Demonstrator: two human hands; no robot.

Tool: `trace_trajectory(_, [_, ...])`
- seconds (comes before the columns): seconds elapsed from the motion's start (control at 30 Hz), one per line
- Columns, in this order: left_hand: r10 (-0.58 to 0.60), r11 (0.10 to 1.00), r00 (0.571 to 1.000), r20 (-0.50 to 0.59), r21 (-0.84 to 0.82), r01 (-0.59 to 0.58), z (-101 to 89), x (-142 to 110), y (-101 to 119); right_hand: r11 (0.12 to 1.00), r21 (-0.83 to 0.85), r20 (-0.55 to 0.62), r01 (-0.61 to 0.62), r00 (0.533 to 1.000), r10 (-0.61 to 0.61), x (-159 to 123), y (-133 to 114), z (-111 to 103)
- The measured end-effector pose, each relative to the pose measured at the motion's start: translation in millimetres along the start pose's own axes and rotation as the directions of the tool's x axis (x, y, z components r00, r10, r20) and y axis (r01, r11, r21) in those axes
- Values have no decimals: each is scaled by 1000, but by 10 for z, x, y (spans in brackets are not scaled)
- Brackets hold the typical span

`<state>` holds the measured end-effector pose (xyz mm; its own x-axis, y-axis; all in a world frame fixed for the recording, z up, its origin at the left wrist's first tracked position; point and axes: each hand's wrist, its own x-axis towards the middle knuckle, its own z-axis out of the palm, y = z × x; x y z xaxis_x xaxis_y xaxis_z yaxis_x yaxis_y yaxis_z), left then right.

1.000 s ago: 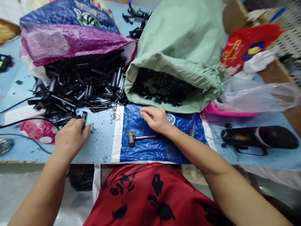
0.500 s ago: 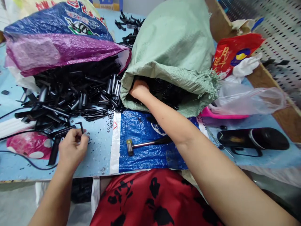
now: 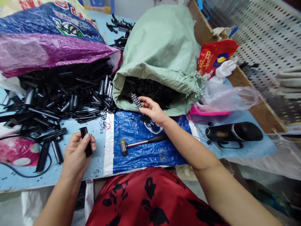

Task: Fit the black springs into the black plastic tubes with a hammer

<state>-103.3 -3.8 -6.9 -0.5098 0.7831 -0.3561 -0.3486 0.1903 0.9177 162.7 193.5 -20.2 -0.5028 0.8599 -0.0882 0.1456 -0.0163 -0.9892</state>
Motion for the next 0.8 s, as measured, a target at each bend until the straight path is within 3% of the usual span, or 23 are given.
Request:
trace_trajectory(0.07, [-24, 1000, 998, 52, 5, 24, 78, -22, -21, 967, 219, 77, -130, 990, 115, -194, 16, 126])
trace_trajectory(0.13, [-47, 999, 993, 107, 17, 45, 187, -47, -49, 930, 295, 139, -219, 973, 185, -296, -6, 286])
trace_trajectory(0.33, [-99, 992, 964, 247, 103, 75, 389, -181, -163, 827, 452, 293, -334, 931, 216, -394, -124, 634])
trace_trajectory(0.53, [-112, 983, 953, 280, 175, 64, 414, -272, -236, 825, 493, 182, -276, 960, 213, -512, -132, 769])
trace_trajectory(0.67, [63, 972, 966, 252, 206, -117, 572, -322, -244, 803, 541, 111, -251, 967, 228, -628, -136, 841])
trace_trajectory(0.8, [213, 915, 951, 222, 295, -274, 818, -342, -340, 784, 600, -37, -160, 973, 228, -688, -141, 1000])
